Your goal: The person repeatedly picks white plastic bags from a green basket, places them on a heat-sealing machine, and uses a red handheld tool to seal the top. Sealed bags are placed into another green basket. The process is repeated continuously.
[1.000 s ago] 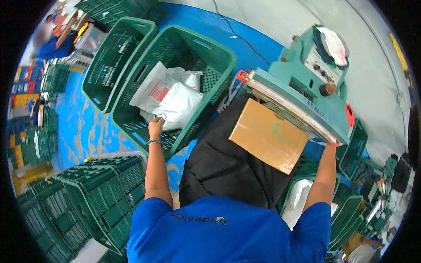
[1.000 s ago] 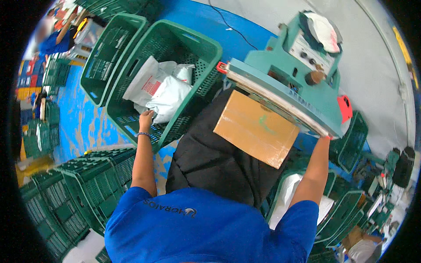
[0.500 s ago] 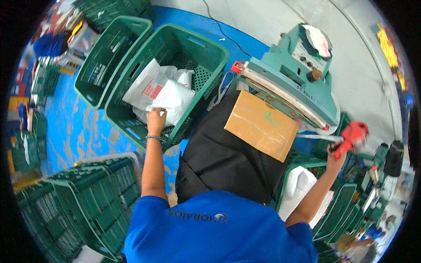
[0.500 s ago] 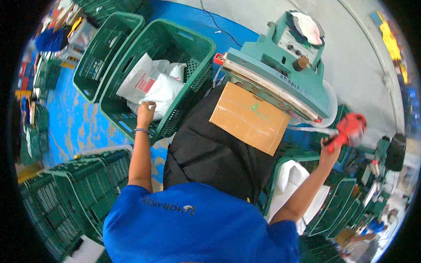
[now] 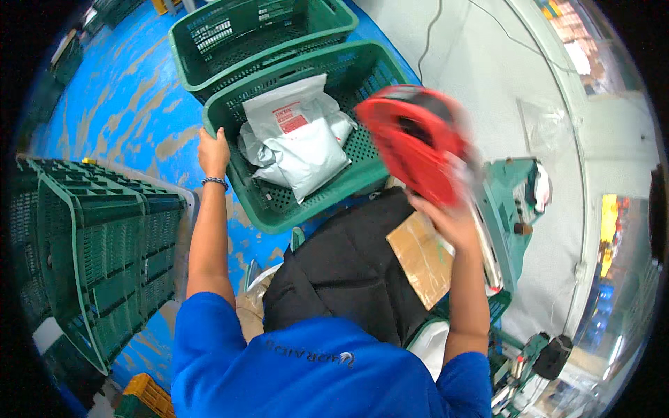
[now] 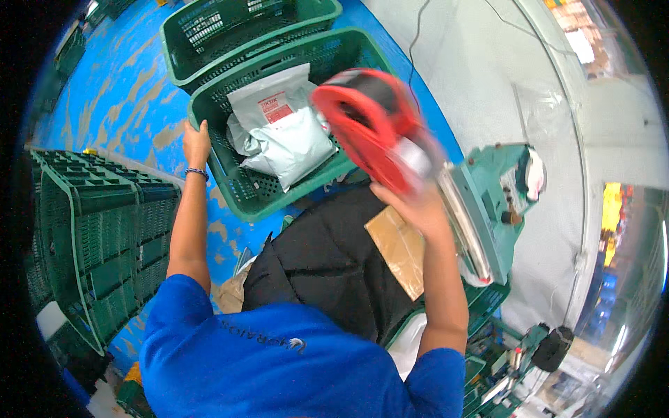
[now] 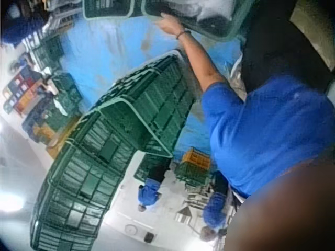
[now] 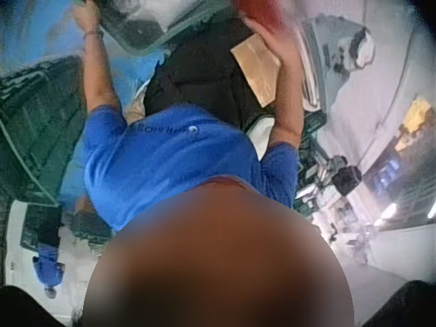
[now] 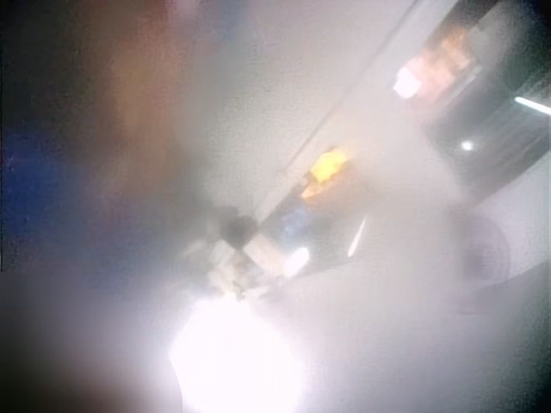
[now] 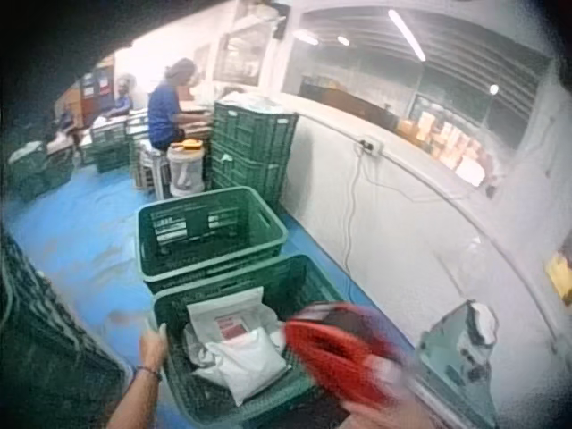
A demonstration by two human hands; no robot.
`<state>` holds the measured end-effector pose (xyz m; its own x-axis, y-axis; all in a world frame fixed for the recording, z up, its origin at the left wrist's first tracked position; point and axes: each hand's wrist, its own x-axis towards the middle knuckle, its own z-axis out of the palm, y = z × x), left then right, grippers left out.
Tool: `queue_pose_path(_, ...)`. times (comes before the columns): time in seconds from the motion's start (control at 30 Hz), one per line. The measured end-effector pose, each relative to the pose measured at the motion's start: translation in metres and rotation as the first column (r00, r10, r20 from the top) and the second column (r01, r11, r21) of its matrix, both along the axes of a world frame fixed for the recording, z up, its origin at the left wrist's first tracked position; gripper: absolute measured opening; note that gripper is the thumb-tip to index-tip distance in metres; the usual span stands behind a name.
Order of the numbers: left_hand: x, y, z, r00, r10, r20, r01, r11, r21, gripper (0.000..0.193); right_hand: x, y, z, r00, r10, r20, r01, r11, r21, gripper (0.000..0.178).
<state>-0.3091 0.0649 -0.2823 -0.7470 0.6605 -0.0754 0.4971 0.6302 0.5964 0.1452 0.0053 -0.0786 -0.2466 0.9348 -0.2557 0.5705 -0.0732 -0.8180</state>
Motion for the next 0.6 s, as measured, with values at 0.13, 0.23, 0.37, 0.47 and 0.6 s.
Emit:
queue_pose_path(0.13, 0.001, -0.001, 0.001, 0.996, -0.041, -0.079, 0.047, 0.996, 0.077, 0.045, -0.083, 0.133, -0.082, 0.894, 0.248, 0.374, -0.203, 0.967, -0.154, 0.032)
queue_pose_path(0.23, 0.001, 0.001, 0.007, 0.997, -0.065, -0.039, 0.068, 0.996, 0.065, 0.043, -0.111, 0.172, -0.139, 0.859, 0.277, 0.429, -0.179, 0.95, -0.255, 0.035)
queue_pose_path(0.37, 0.002, 0.002, 0.008, 0.998, -0.067, -0.008, 0.068, 0.992, 0.109, 0.042, -0.124, 0.193, -0.199, 0.93, 0.233, 0.283, -0.182, 0.964, -0.195, 0.038)
queue_pose_path(0.47, 0.0, 0.001, 0.006, 0.997, -0.081, 0.018, 0.078, 0.991, 0.107, 0.042, -0.131, 0.198, -0.228, 0.932, 0.237, 0.274, -0.238, 0.971, -0.032, 0.043)
queue_pose_path(0.6, -0.003, 0.0, 0.002, 0.997, -0.073, -0.014, 0.074, 0.994, 0.084, 0.04, -0.123, 0.208, -0.226, 0.672, 0.531, 0.516, -0.177, 0.792, -0.585, 0.051)
